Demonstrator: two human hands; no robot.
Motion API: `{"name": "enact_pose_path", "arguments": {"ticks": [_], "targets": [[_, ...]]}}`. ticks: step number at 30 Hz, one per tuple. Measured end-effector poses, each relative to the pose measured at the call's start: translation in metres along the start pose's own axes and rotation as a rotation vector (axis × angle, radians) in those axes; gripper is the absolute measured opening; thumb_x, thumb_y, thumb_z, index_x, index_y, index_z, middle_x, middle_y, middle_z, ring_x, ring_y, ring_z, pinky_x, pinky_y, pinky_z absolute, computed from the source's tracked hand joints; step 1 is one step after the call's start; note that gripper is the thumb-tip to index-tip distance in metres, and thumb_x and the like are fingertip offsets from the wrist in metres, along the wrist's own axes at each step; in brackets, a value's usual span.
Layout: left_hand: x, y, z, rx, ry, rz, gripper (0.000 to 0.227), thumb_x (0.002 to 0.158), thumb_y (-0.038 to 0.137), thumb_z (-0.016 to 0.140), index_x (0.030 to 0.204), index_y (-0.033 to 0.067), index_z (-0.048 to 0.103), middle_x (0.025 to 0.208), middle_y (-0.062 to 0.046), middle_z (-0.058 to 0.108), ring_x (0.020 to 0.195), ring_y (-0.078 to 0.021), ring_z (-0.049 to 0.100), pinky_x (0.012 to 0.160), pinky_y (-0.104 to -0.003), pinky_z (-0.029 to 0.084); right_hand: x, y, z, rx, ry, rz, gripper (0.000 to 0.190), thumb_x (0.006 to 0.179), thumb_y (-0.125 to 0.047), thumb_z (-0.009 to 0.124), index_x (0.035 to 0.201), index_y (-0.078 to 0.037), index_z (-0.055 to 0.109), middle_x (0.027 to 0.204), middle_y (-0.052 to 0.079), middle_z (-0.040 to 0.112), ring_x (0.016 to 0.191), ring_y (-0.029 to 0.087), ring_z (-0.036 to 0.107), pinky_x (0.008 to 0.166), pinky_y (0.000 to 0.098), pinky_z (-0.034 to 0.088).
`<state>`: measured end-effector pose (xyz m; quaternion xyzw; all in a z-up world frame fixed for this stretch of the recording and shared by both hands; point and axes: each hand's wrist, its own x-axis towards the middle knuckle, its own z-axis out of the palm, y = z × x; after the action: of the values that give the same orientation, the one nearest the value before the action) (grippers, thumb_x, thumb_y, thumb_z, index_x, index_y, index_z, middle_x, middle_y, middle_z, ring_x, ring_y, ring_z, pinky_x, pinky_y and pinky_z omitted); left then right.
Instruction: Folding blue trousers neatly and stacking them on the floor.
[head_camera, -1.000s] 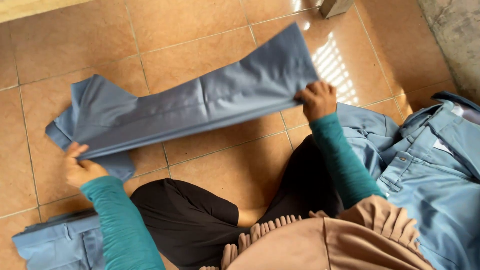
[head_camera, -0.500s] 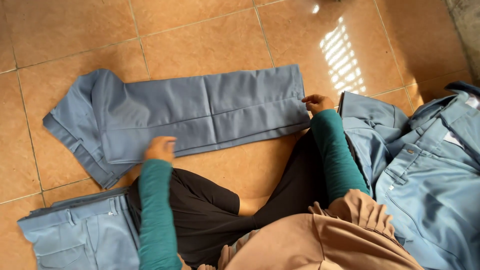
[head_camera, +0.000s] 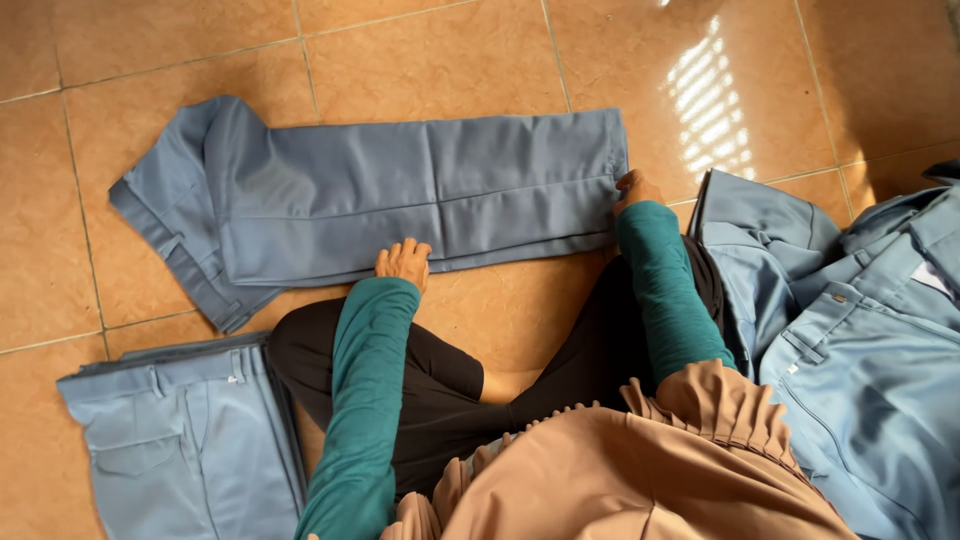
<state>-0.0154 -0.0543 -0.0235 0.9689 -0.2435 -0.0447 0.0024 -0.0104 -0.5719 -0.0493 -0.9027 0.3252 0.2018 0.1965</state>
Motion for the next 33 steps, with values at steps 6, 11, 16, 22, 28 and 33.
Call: {"name": "enact_pose_path", "arguments": {"ticks": [6,11,16,22,28,33], "targets": [[0.0,0.005,-0.039,0.071,0.443,0.031,0.013,0.083,0.022,0.067,0.089,0.0225,0.056,0.079,0.002,0.051,0.069,-0.0208,0.06,0.068,-0.037,0.042,-0.07,-0.018,-0.056,0.432,0.195,-0.175,0.029,0.081,-0.031,0.062,0.102,-0.049,0.072,0.103,-0.004,0.068,0.106,0.02,0.065,0.102,0.0393,0.052],[-0.016,0.01,-0.062,0.015,0.586,0.079,0.014,0.076,0.022,0.063,0.085,0.0238,0.053,0.073,0.004,0.047,0.065,-0.0175,0.055,0.07,-0.034,0.043,-0.132,-0.031,-0.088,0.223,0.251,-0.206,0.027,0.085,-0.033,0.058,0.103,-0.04,0.077,0.103,0.006,0.064,0.104,0.032,0.066,0.095,0.0472,0.055],[-0.018,0.006,-0.021,-0.02,0.337,0.115,0.016,0.076,0.024,0.065,0.082,0.0198,0.051,0.075,-0.001,0.052,0.069,-0.0246,0.059,0.074,-0.04,0.042,-0.104,-0.038,-0.068,-0.163,0.011,-0.112,0.033,0.088,-0.03,0.052,0.104,-0.036,0.081,0.114,0.011,0.073,0.113,0.035,0.068,0.101,0.0468,0.055],[-0.02,0.009,-0.033,-0.055,0.185,0.125,0.018,0.08,0.027,0.066,0.088,0.0198,0.052,0.082,-0.003,0.055,0.078,-0.025,0.062,0.083,-0.042,0.042,-0.088,-0.033,-0.062,-0.196,0.023,-0.035,0.029,0.09,-0.032,0.055,0.104,-0.04,0.079,0.113,0.004,0.071,0.111,0.031,0.069,0.095,0.0484,0.056],[-0.016,0.008,-0.022,-0.082,-0.07,0.069,0.015,0.086,0.034,0.061,0.092,0.0218,0.055,0.091,-0.001,0.06,0.089,-0.0239,0.065,0.091,-0.042,0.04,-0.071,-0.025,-0.038,-0.292,0.008,0.003,0.025,0.085,-0.04,0.064,0.107,-0.044,0.076,0.123,0.004,0.065,0.12,0.032,0.059,0.093,0.0525,0.052],[0.02,0.018,-0.027,-0.202,0.2,0.016,0.015,0.091,0.041,0.057,0.086,0.0268,0.059,0.077,0.003,0.061,0.075,-0.0206,0.067,0.081,-0.038,0.044,-0.05,-0.037,-0.008,-0.24,0.178,-0.126,0.049,0.091,-0.048,0.066,0.137,-0.042,0.053,0.158,0.006,0.037,0.145,0.035,0.031,0.109,0.067,0.032]]}}
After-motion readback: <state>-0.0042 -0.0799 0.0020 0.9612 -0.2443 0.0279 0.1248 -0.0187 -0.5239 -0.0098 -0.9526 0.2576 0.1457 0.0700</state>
